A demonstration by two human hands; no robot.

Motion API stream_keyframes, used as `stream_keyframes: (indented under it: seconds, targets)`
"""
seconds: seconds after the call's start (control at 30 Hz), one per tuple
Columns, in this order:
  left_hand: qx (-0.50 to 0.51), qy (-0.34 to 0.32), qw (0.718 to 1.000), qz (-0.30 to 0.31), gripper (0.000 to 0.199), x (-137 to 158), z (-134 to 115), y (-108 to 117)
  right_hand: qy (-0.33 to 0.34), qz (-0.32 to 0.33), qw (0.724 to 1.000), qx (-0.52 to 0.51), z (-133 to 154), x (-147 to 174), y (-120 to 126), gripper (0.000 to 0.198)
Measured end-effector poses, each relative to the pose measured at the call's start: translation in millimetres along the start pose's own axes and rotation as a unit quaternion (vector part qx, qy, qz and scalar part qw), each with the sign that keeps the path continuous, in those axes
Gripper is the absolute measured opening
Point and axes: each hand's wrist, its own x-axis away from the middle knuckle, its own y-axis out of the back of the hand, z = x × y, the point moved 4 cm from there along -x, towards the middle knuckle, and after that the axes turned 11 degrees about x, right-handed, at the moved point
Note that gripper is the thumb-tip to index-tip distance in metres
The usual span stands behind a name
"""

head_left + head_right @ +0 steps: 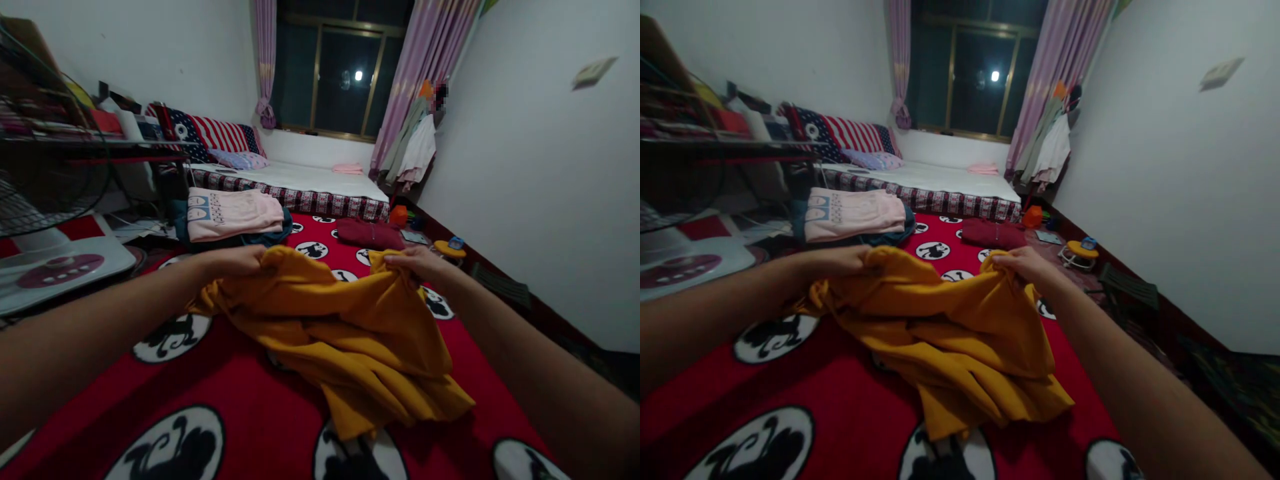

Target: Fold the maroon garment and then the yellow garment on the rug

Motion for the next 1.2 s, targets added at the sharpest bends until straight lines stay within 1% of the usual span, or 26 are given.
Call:
stream_keyframes:
  seconds: [0.03, 0.07, 0.1, 0.13, 0.17, 0.2, 0.23, 0.27, 0.3, 0.33, 0.37, 0.43, 0.5, 0.57, 0.63, 0.7, 0.77, 0.83, 0.9, 0.97, 1.03, 1.1, 1.13, 1.2]
  targets:
    - [-0.044, -0.022, 0.990, -0.129, 0.026, -7, -10, 20, 0.006, -0.074, 0.996, -0.046, 3, -6, 10, 0.027]
    - [-0.084, -0.040, 0.959, -0.269, 0.028, -12, -19, 38, 0.021, -0.150, 0.984, -0.088, 4, -12, 18, 0.028]
    - [-0.108, -0.053, 0.924, -0.363, 0.036, -16, -25, 50, 0.041, -0.220, 0.967, -0.120, 3, -16, 22, 0.034]
    - [-0.131, -0.071, 0.894, -0.423, 0.045, -20, -29, 54, 0.062, -0.276, 0.950, -0.133, 0, -19, 24, 0.041]
    - [-0.150, -0.094, 0.881, -0.439, 0.053, -24, -30, 52, 0.079, -0.313, 0.938, -0.128, -6, -19, 22, 0.050]
    - [-0.167, -0.120, 0.883, -0.422, 0.058, -26, -28, 43, 0.095, -0.327, 0.934, -0.111, -12, -17, 18, 0.057]
    - [-0.186, -0.148, 0.892, -0.385, 0.059, -27, -24, 28, 0.111, -0.319, 0.937, -0.088, -20, -12, 11, 0.060]
    - [-0.202, -0.177, 0.906, -0.326, 0.059, -24, -18, 7, 0.130, -0.291, 0.946, -0.061, -29, -4, 3, 0.057]
    - [-0.208, -0.194, 0.922, -0.263, 0.057, -19, -10, -17, 0.152, -0.250, 0.956, -0.031, -38, 6, -6, 0.052]
    - [-0.211, -0.215, 0.938, -0.173, 0.059, -11, -1, -44, 0.172, -0.209, 0.963, 0.001, -47, 19, -14, 0.044]
    - [-0.211, -0.233, 0.943, -0.110, 0.062, 1, 6, -69, 0.186, -0.175, 0.966, 0.039, -56, 34, -20, 0.037]
    - [-0.223, -0.254, 0.941, -0.006, 0.069, 25, 14, -112, 0.194, -0.131, 0.965, 0.115, -75, 63, -26, 0.031]
    - [-0.226, -0.270, 0.935, 0.045, 0.074, 42, 13, -137, 0.166, -0.104, 0.967, 0.165, -92, 83, -25, 0.033]
    - [-0.216, -0.273, 0.936, 0.053, 0.078, 45, 6, -147, 0.112, -0.077, 0.973, 0.185, -108, 93, -24, 0.043]
    - [-0.209, -0.258, 0.942, 0.045, 0.084, 36, -2, -147, 0.073, -0.055, 0.977, 0.195, -116, 97, -30, 0.058]
    - [-0.213, -0.233, 0.948, 0.048, 0.085, 23, -5, -145, 0.075, -0.051, 0.974, 0.206, -115, 98, -41, 0.068]
    - [-0.221, -0.212, 0.949, 0.073, 0.072, 13, -5, -140, 0.105, -0.046, 0.974, 0.197, -104, 99, -54, 0.071]
    - [-0.212, -0.204, 0.951, 0.097, 0.054, 12, -7, -129, 0.127, -0.033, 0.979, 0.158, -90, 102, -63, 0.068]
    - [-0.179, -0.213, 0.956, 0.095, 0.043, 18, -13, -106, 0.121, -0.024, 0.987, 0.103, -73, 106, -62, 0.058]
    - [-0.133, -0.225, 0.963, 0.057, 0.038, 31, -24, -71, 0.091, -0.030, 0.994, 0.048, -56, 111, -50, 0.050]
    - [-0.102, -0.215, 0.971, 0.014, 0.027, 45, -34, -33, 0.055, -0.038, 0.998, 0.001, -41, 117, -33, 0.047]
    - [-0.086, -0.182, 0.979, -0.002, 0.015, 58, -40, -2, 0.019, -0.038, 0.998, -0.039, -29, 124, -17, 0.049]
    - [-0.080, -0.160, 0.984, -0.006, 0.014, 65, -41, 9, 0.004, -0.032, 0.998, -0.056, -26, 127, -11, 0.050]
    - [-0.068, -0.111, 0.992, 0.000, 0.019, 80, -34, 22, -0.024, -0.004, 0.997, -0.078, -26, 135, -7, 0.052]
